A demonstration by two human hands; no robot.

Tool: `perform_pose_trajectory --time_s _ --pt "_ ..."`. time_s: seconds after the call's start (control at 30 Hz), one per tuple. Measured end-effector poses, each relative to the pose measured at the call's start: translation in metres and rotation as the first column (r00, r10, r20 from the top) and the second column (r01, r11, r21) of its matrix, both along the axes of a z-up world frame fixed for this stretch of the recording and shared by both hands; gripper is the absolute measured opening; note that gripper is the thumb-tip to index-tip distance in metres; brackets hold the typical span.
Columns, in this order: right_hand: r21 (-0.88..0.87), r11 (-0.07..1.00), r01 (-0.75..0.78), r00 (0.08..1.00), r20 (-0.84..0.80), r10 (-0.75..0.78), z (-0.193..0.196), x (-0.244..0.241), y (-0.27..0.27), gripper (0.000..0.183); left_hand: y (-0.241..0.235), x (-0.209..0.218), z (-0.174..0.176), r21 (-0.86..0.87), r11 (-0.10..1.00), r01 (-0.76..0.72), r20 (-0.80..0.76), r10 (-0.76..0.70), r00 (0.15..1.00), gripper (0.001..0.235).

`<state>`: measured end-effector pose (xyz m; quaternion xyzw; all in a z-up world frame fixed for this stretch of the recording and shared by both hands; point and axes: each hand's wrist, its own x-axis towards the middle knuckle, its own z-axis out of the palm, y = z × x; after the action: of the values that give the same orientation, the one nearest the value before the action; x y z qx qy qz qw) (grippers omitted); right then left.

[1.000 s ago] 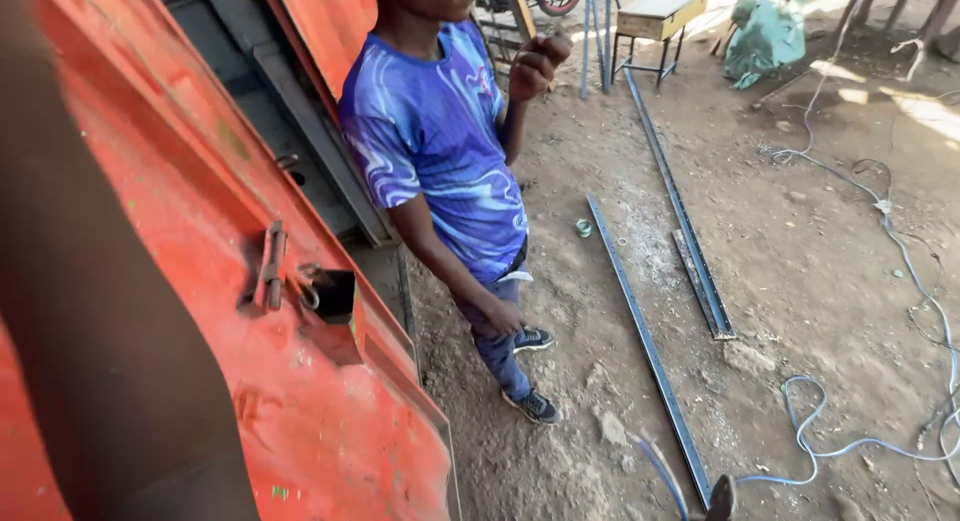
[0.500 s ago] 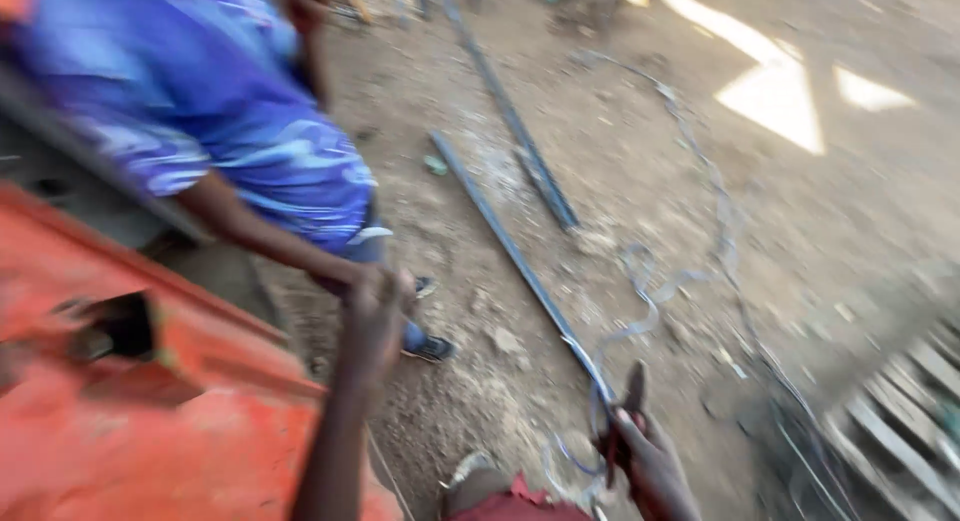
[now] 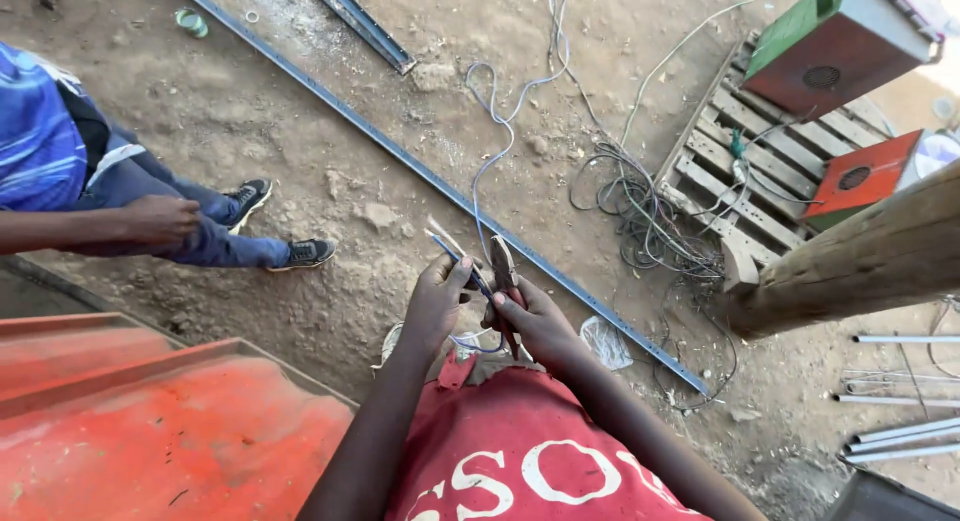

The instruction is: Stripping insulation from electrical wires and connecting them to a terminal block using pliers.

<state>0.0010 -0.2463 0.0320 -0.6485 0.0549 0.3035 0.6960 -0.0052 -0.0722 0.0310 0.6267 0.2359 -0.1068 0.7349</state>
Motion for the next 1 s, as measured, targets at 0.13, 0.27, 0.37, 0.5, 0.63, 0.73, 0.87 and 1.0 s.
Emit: perform_pose_trajectory --time_s 0.13,0.27,0.37,0.5,0.63,0.73,0.87,1.0 --pt "0.01 0.999 -0.052 0.999 -0.005 0.052 0.005 -0.005 0.007 0.012 -0.004 -0.002 0.006 -0.163 0.962 -0.219 0.048 0.229 0.972 0.027" --pt "0.018 0.987 -0.162 0.987 0.003 0.162 0.036 -0.005 0.01 0.014 -0.004 -0.006 0.02 -0.316 0.852 -0.417 0.07 0.46 0.885 0.03" --pt "-0.079 0.963 -0.259 0.962 -0.105 0.25 0.023 -0.011 -0.003 0.045 0.006 -0.012 0.025 -0.249 0.875 -0.414 0.146 0.456 0.878 0.03" --pt "-0.163 0.954 -0.253 0.965 -0.107 0.237 -0.004 -0.01 -0.019 0.039 0.015 -0.019 0.03 -0.148 0.922 -0.358 0.219 0.384 0.897 0.023" --pt "-0.214 0.945 -0.249 0.966 0.015 0.258 -0.021 -0.004 -0.027 0.031 0.014 -0.026 0.025 -0.08 0.945 -0.317 0.274 0.326 0.905 0.021" --pt "-0.244 0.942 -0.232 0.953 0.136 0.27 0.004 -0.002 -0.018 0.025 0.011 -0.029 0.017 -0.048 0.95 -0.309 0.277 0.31 0.909 0.02" --pt "-0.245 0.946 -0.21 0.932 0.24 0.27 0.023 0.0 -0.015 0.026 0.0 -0.03 0.025 -0.042 0.956 -0.291 0.283 0.291 0.914 0.02" --pt "-0.192 0.961 -0.198 0.924 0.291 0.248 0.043 -0.001 -0.01 0.022 -0.009 -0.026 0.041 0.006 0.962 -0.274 0.303 0.26 0.917 0.018"
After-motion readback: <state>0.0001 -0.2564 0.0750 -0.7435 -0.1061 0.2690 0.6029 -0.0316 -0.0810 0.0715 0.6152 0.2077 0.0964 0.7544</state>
